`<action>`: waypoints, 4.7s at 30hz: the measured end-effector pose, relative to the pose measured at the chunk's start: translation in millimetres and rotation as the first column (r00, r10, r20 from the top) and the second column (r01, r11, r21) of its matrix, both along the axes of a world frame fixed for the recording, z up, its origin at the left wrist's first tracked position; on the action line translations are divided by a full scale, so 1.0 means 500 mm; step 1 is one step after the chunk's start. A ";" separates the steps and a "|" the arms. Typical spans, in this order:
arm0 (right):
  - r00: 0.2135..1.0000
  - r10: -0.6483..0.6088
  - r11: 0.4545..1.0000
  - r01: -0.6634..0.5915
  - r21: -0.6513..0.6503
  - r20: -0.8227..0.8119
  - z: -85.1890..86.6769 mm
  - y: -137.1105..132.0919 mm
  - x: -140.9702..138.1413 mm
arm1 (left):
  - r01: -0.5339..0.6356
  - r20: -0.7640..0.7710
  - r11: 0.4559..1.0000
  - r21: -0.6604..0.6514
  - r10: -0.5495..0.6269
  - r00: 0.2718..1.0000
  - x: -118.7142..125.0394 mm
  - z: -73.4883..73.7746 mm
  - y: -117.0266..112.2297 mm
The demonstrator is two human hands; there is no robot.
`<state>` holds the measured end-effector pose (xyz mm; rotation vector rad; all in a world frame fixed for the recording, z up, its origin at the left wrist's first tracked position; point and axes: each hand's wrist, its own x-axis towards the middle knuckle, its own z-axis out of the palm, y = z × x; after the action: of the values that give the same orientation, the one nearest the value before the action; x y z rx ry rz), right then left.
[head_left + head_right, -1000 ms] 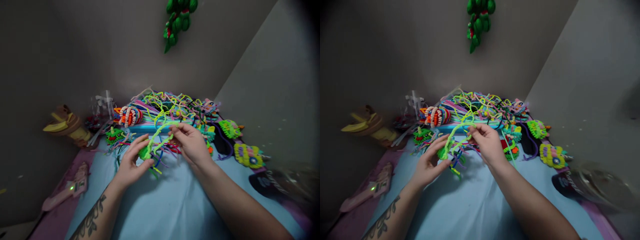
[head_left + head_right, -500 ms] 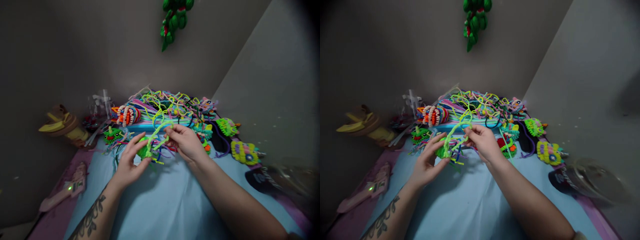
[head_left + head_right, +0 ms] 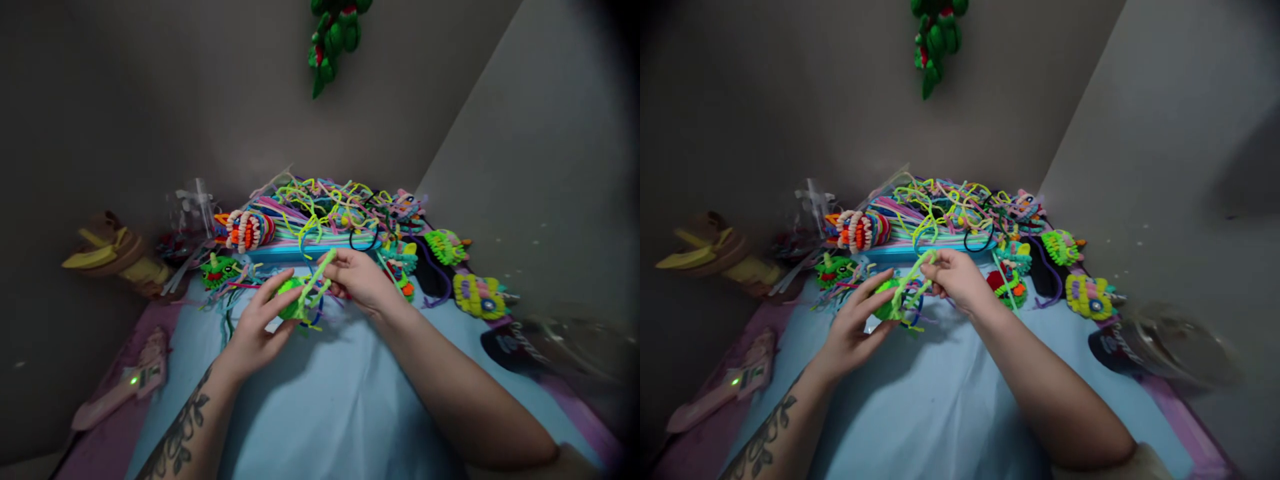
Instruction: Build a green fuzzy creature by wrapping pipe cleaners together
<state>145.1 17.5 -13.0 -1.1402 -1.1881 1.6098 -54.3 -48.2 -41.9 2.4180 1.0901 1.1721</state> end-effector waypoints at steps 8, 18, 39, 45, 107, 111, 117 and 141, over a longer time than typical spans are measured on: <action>0.977 -0.131 0.964 0.086 0.251 0.170 -0.017 0.005 -0.007 | -0.003 -0.031 1.000 0.016 0.004 1.000 0.005 0.002 0.000; 0.954 -0.068 0.890 -0.074 0.450 0.293 0.001 -0.019 -0.011 | -0.080 -0.041 0.997 0.004 0.080 0.996 0.009 -0.001 -0.001; 0.691 -0.393 0.367 -0.487 0.792 0.607 0.003 -0.086 -0.041 | -0.339 0.095 0.940 0.040 0.334 0.938 0.023 -0.017 0.001; 0.741 -0.375 0.234 -0.507 0.830 0.558 -0.015 -0.083 -0.041 | -0.355 0.096 0.935 -0.023 0.355 0.930 0.017 -0.024 0.002; 0.836 -0.340 0.478 -0.241 0.845 0.431 -0.006 -0.066 -0.035 | -0.224 0.191 0.971 -0.081 0.236 0.953 0.024 -0.015 -0.003; 0.856 -0.292 0.504 -0.242 0.829 0.427 -0.007 -0.067 -0.036 | -0.211 0.205 0.972 -0.105 0.228 0.952 0.024 -0.020 -0.004; 0.866 -0.253 0.556 -0.235 0.797 0.432 -0.003 -0.066 -0.034 | -0.182 0.293 0.968 -0.172 0.227 0.929 0.023 -0.022 0.001; 0.846 -0.307 0.502 -0.246 0.829 0.437 0.001 -0.062 -0.028 | -0.070 0.313 0.967 -0.246 0.148 0.938 0.020 -0.025 -0.007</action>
<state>131.1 -13.6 -12.6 -0.8787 -2.0103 0.3884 -44.5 -51.5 -54.3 1.9219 1.1888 1.3416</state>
